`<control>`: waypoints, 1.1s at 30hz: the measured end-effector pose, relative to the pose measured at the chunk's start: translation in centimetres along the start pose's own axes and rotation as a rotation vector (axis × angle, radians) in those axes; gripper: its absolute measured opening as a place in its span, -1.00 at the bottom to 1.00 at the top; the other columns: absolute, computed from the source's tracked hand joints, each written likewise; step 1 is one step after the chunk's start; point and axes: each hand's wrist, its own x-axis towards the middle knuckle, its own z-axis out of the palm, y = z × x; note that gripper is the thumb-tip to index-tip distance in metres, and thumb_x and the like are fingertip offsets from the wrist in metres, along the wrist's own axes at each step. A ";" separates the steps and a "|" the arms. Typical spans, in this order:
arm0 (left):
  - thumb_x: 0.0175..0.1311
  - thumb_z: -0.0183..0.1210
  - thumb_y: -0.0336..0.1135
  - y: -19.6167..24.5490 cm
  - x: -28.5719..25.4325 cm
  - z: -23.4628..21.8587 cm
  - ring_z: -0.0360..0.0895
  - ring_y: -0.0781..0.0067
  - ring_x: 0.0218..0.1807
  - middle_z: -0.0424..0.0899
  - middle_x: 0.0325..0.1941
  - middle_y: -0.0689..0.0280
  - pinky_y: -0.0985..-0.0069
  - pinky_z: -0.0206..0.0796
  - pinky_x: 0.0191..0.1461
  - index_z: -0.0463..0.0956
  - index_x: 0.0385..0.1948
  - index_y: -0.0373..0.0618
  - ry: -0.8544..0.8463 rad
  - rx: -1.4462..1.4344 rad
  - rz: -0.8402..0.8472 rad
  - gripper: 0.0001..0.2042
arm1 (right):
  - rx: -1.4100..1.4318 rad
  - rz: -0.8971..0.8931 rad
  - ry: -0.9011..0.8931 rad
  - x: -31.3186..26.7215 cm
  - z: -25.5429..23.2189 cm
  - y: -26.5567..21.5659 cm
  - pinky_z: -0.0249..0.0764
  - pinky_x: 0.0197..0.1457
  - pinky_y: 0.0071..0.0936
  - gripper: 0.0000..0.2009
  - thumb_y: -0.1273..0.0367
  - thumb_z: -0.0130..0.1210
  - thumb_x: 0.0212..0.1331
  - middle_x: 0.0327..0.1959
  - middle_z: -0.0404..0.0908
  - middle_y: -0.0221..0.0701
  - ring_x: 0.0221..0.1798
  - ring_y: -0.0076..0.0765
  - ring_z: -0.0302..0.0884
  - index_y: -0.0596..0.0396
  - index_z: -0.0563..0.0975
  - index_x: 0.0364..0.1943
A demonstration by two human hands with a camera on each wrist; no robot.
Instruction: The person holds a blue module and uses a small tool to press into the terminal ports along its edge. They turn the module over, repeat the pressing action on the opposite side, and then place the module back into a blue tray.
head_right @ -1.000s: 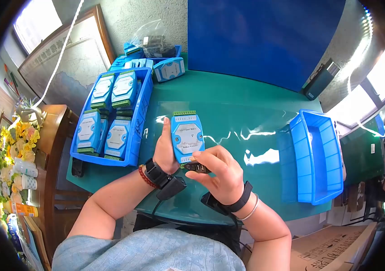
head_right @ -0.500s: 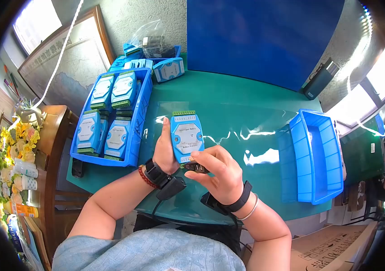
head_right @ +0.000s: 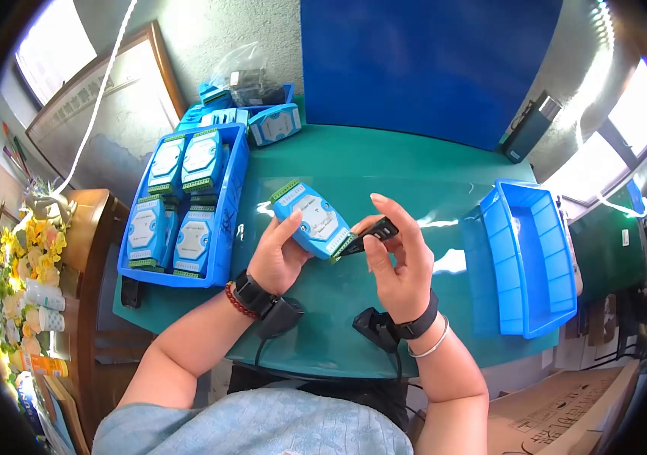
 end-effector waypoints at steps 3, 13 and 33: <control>0.33 0.03 -0.29 0.4 0.1 0.1 0.43 0.25 0.18 0.46 0.13 0.22 0.13 0.30 0.19 0.26 0.16 -0.11 -0.010 -0.001 -0.047 -0.61 | -0.013 -0.027 0.009 0.4 -0.3 0.3 0.33 -0.45 -0.73 -0.62 0.49 0.04 0.26 -0.29 0.59 -0.33 -0.51 -0.69 0.32 0.15 0.35 0.17; 0.41 -0.06 -0.18 0.2 1.5 -2.1 0.32 0.04 0.30 0.32 0.29 0.08 0.05 0.29 0.30 0.14 0.24 -0.17 -0.087 -0.287 -0.122 -0.56 | 0.191 -0.089 0.311 2.2 -3.1 0.9 0.44 -0.47 -0.63 -0.69 0.35 -0.04 0.35 -0.26 0.60 -0.21 -0.51 -0.57 0.44 0.13 0.28 0.10; 0.44 -0.12 -0.13 0.1 1.3 -2.1 0.32 0.07 0.30 0.30 0.30 0.08 0.14 0.38 0.26 0.11 0.25 -0.18 -0.172 -0.408 -0.146 -0.54 | 0.318 -0.079 0.266 2.0 -2.6 2.4 0.54 -0.36 -0.51 -0.77 0.37 -0.06 0.36 -0.20 0.60 -0.18 -0.42 -0.43 0.55 0.11 0.28 0.02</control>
